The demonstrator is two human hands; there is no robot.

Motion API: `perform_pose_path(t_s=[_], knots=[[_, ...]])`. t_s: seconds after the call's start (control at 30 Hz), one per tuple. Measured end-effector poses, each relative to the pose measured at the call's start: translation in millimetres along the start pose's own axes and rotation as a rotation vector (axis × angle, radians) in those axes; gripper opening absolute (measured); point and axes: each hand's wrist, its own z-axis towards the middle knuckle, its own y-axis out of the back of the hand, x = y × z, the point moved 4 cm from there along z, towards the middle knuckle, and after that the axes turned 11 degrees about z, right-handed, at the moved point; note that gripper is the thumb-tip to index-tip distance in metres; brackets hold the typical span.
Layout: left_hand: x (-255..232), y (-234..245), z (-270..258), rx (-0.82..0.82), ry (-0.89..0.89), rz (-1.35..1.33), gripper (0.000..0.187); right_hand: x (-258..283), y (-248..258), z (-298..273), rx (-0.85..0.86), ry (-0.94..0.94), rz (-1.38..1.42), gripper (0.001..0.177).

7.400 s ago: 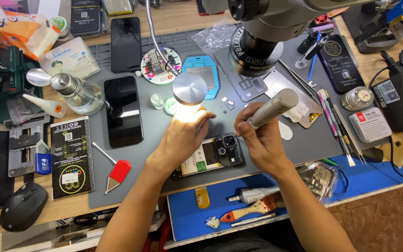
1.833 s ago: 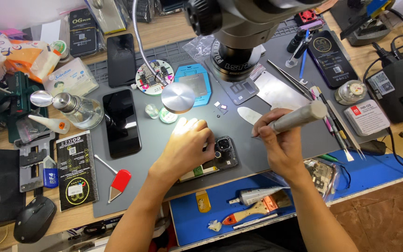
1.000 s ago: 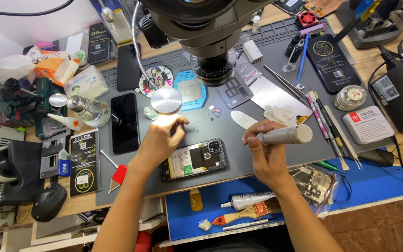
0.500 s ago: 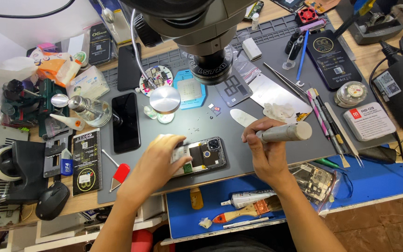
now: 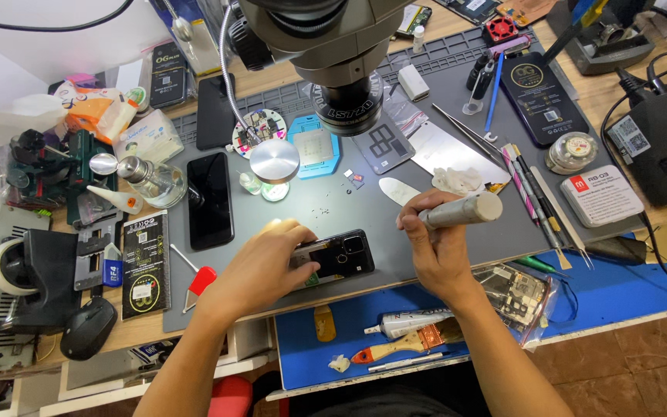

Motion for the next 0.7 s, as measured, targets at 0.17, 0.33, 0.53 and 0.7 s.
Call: perform_pose_path(t_s=[0.17,0.33,0.53,0.7], knots=[[1,14,-43,-0.068,0.268,-0.354,0.027,-4,3,-3,-0.024,-0.023,0.117,0.018],[19,-51,-63,-0.382,0.444,-1.366,0.033,5,4,-3,-0.096,-0.029,0.296,0.018],[-13,-81,-53,-0.488,0.598,-1.847,0.034,53,-12,5,0.086,-0.292,-0.134,0.032],[-28,-87,-39,-0.513,0.608,-1.909,0.031,32,-32,-7,0.586,-0.754,-0.387,0.11]])
